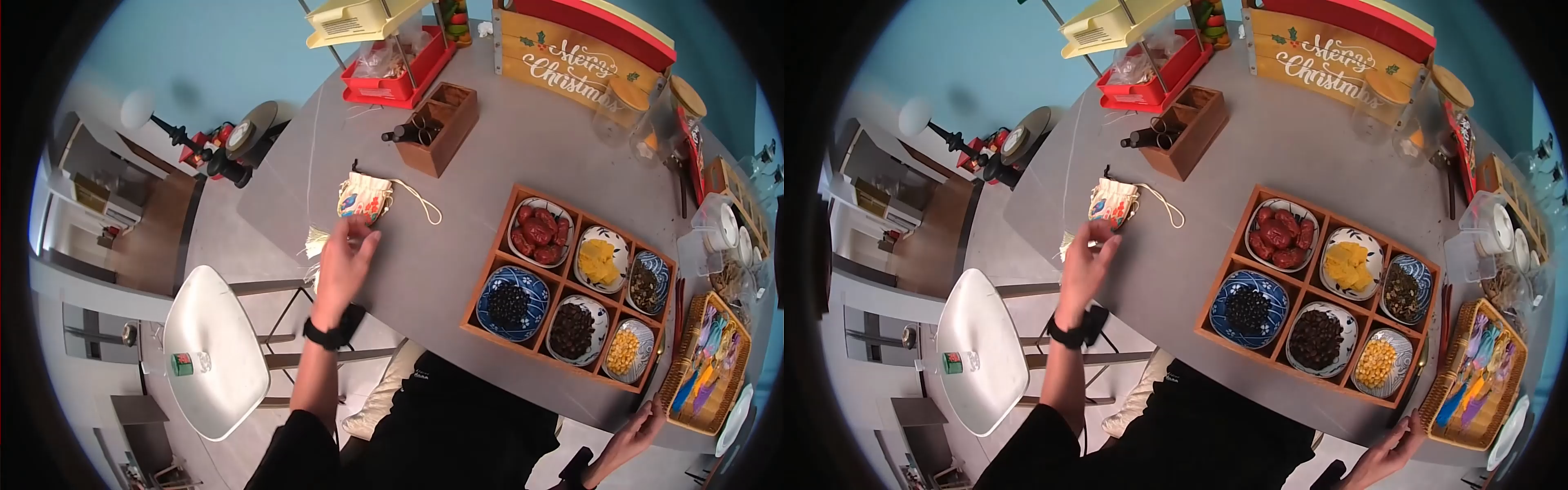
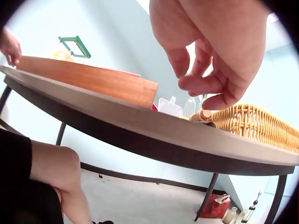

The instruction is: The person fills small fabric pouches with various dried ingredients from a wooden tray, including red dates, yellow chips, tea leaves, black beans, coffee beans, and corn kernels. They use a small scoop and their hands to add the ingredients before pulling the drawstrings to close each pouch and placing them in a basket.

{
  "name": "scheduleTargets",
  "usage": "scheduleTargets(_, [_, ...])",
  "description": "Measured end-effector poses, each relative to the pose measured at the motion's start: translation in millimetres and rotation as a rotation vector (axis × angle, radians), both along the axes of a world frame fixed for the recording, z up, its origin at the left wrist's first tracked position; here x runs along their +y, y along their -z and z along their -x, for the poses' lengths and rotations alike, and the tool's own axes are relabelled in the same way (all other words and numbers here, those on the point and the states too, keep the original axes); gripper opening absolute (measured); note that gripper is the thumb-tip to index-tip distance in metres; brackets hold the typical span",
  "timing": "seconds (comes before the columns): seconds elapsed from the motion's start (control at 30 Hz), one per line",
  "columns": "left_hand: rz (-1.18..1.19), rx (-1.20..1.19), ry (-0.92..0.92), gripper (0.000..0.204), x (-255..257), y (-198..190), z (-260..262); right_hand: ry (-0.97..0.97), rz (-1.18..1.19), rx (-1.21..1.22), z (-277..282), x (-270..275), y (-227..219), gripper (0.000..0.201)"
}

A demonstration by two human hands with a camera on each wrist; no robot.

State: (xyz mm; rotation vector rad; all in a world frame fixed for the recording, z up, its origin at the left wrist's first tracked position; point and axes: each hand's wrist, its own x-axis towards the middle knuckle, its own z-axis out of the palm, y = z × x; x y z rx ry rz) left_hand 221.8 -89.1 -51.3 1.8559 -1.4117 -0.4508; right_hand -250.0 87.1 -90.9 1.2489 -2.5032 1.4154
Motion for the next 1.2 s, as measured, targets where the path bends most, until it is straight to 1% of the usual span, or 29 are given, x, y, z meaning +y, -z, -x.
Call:
scheduleTargets(0.03, [0.014, -0.238, 0.034, 0.028, -9.2, -2.5, -6.9, 0.003, -0.039, -0.004, -1.4, -0.5, -0.6, 0.030])
scheduleTargets(0.07, [0.013, -0.237, 0.033, 0.028, -19.9, 1.2, -13.0, 0.003, -0.041, -0.003, -2.1, -1.2, -1.0, 0.030])
scheduleTargets(0.13, [0.041, -0.521, 0.085, 0.027, -36.5, 17.9, -26.0, 0.036, -0.060, -0.088, -4.9, -4.1, -2.6, 0.029])
scheduleTargets(0.27, [0.029, -0.595, 0.092, 0.023, -48.7, 24.6, -36.4, 0.040, -0.027, -0.074, -10.2, -6.1, -7.0, 0.029])
scheduleTargets(0.33, [-0.036, -0.335, 0.024, 0.017, -46.5, 18.1, -41.3, 0.007, -0.030, -0.103, -10.0, -3.3, -7.8, 0.029])
scheduleTargets(0.37, [-0.037, -0.335, 0.022, 0.017, -42.9, 14.9, -42.1, 0.004, -0.030, -0.103, -9.7, -2.2, -8.2, 0.029])
scheduleTargets(0.43, [0.177, -0.187, -0.132, 0.013, -33.1, 8.5, -45.4, 0.024, -0.049, -0.124, -14.0, -2.2, -10.8, 0.028])
scheduleTargets(0.47, [0.282, -0.216, -0.121, 0.011, -27.4, 8.6, -52.0, 0.022, -0.048, -0.128, -11.7, -0.5, -8.0, 0.028])
scheduleTargets(0.5, [0.283, -0.221, -0.122, 0.011, -19.0, 3.5, -50.8, -0.014, -0.004, -0.144, -6.4, 2.5, -3.7, 0.028])
scheduleTargets(0.57, [0.297, -0.058, -0.150, 0.010, 3.1, -17.4, -43.0, -0.052, 0.041, -0.164, -8.4, 2.0, -2.2, 0.027])
scheduleTargets(0.6, [0.354, 0.014, -0.104, 0.010, 13.1, -25.4, -35.6, -0.117, 0.081, -0.190, -16.9, -1.7, -8.2, 0.027])
scheduleTargets(0.63, [0.351, 0.012, -0.102, 0.010, 24.6, -31.0, -31.7, -0.179, 0.120, -0.215, -28.6, -5.9, -18.2, 0.027])
scheduleTargets(0.67, [0.321, 0.111, -0.034, 0.010, 35.5, -35.4, -27.2, -0.202, 0.037, -0.182, -53.7, -17.4, -43.7, 0.023])
scheduleTargets(0.7, [0.290, 0.212, 0.037, 0.011, 45.7, -41.0, -21.8, -0.333, 0.047, -0.181, -69.3, -24.7, -58.2, 0.020])
scheduleTargets(0.77, [0.194, 0.373, 0.110, 0.011, 63.0, -57.3, 3.0, -0.515, 0.023, -0.167, -97.8, -37.5, -77.3, 0.018])
scheduleTargets(0.8, [0.189, 0.399, 0.188, 0.010, 69.1, -60.8, 12.6, -0.650, 0.024, -0.093, -107.5, -44.4, -85.6, 0.022])
scheduleTargets(0.83, [0.153, 0.410, 0.227, 0.009, 75.7, -63.5, 22.7, -0.783, 0.021, -0.017, -116.2, -50.6, -92.7, 0.030])
scheduleTargets(0.9, [0.076, 0.356, 0.387, 0.009, 85.0, -65.6, 35.7, -0.971, 0.054, -0.098, -139.5, -60.0, -101.7, 0.033])
scheduleTargets(0.93, [0.050, 0.340, 0.456, 0.009, 86.6, -60.0, 37.7, -1.067, 0.082, -0.124, -149.3, -67.2, -107.0, 0.033])
scheduleTargets(0.97, [0.066, 0.293, 0.516, 0.009, 87.4, -56.4, 43.9, -1.162, 0.109, -0.149, -157.2, -73.7, -111.4, 0.033])
scheduleTargets(1.0, [0.035, 0.293, 0.554, 0.008, 87.9, -55.9, 51.7, -1.145, 0.096, -0.141, -164.4, -78.1, -113.6, 0.033])
scheduleTargets(1.07, [-0.001, 0.310, 0.610, 0.007, 89.9, -56.9, 64.9, -1.246, 0.063, -0.232, -175.6, -82.9, -112.7, 0.031])
scheduleTargets(1.13, [-0.057, 0.275, 0.640, 0.015, 91.7, -52.0, 78.0, -1.225, 0.004, -0.186, -175.7, -80.8, -104.5, 0.028])
scheduleTargets(1.17, [-0.034, 0.246, 0.678, 0.015, 91.9, -46.7, 80.8, -1.217, -0.045, -0.151, -173.0, -79.4, -98.1, 0.025])
scheduleTargets(1.2, [-0.062, 0.236, 0.699, 0.015, 91.6, -45.9, 85.1, -1.186, 0.023, -0.123, -171.5, -81.2, -88.9, 0.020])
